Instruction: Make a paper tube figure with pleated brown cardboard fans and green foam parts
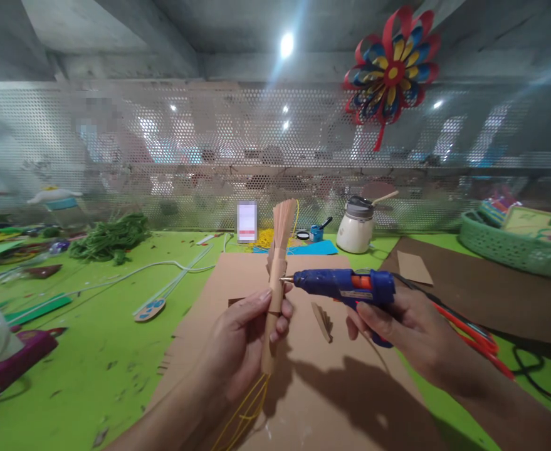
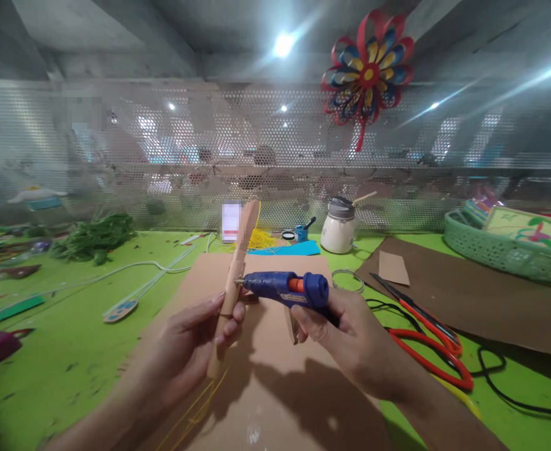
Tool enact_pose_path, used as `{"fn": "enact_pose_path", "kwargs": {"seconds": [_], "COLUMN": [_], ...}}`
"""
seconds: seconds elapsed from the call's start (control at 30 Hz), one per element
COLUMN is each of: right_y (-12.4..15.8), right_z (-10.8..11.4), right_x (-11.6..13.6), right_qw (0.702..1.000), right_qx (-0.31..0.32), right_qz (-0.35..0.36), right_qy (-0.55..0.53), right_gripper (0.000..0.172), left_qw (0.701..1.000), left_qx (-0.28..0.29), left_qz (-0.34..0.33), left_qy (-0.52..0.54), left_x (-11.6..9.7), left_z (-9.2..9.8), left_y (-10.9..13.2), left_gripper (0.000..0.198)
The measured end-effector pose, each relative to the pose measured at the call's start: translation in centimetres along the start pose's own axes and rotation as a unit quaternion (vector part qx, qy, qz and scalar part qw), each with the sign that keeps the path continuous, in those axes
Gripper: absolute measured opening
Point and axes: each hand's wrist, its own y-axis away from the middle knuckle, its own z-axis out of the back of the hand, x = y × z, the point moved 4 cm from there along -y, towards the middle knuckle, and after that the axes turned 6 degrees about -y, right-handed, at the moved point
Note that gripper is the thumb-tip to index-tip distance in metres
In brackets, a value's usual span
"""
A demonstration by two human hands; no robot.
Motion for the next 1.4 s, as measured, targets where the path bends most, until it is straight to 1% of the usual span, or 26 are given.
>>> {"fn": "enact_pose_path", "kwargs": {"seconds": [0.23,0.53,0.77,0.93,1.1,1.27,1.4], "right_y": [0.0,0.1,0.3,0.3,0.3,0.3,0.1], "right_z": [0.0,0.1,0.1,0.1,0.2,0.1,-0.1], "right_x": [0.5,-0.6,0.2,0.5,0.8,1.0,1.2], "right_qw": [1.000,1.000,1.000,0.999,0.997,0.995,0.995], "right_qx": [0.001,-0.009,0.008,-0.012,-0.029,-0.027,-0.017], "right_qz": [0.005,-0.005,-0.002,0.010,0.014,0.024,0.022], "right_qy": [0.029,-0.022,0.019,0.035,0.076,0.095,0.095], "right_gripper": [0.034,0.027,0.033,0.030,0.031,0.031,0.031], "left_qw": [1.000,1.000,1.000,1.000,0.998,0.994,0.993], "left_qx": [-0.010,0.004,-0.008,-0.004,-0.002,0.012,0.008], "left_qz": [-0.007,-0.003,-0.007,-0.007,-0.034,-0.076,-0.088], "left_qy": [-0.008,-0.007,-0.021,-0.021,-0.048,-0.073,-0.083], "left_x": [-0.2,-0.2,-0.3,-0.4,-0.2,0.0,0.0], "left_z": [0.0,-0.3,-0.2,-0.3,-0.1,0.6,0.8], "left_y": [-0.1,0.1,0.0,0.1,0.2,-0.2,-0.5], "left_gripper": [0.017,0.023,0.018,0.021,0.024,0.026,0.020]}}
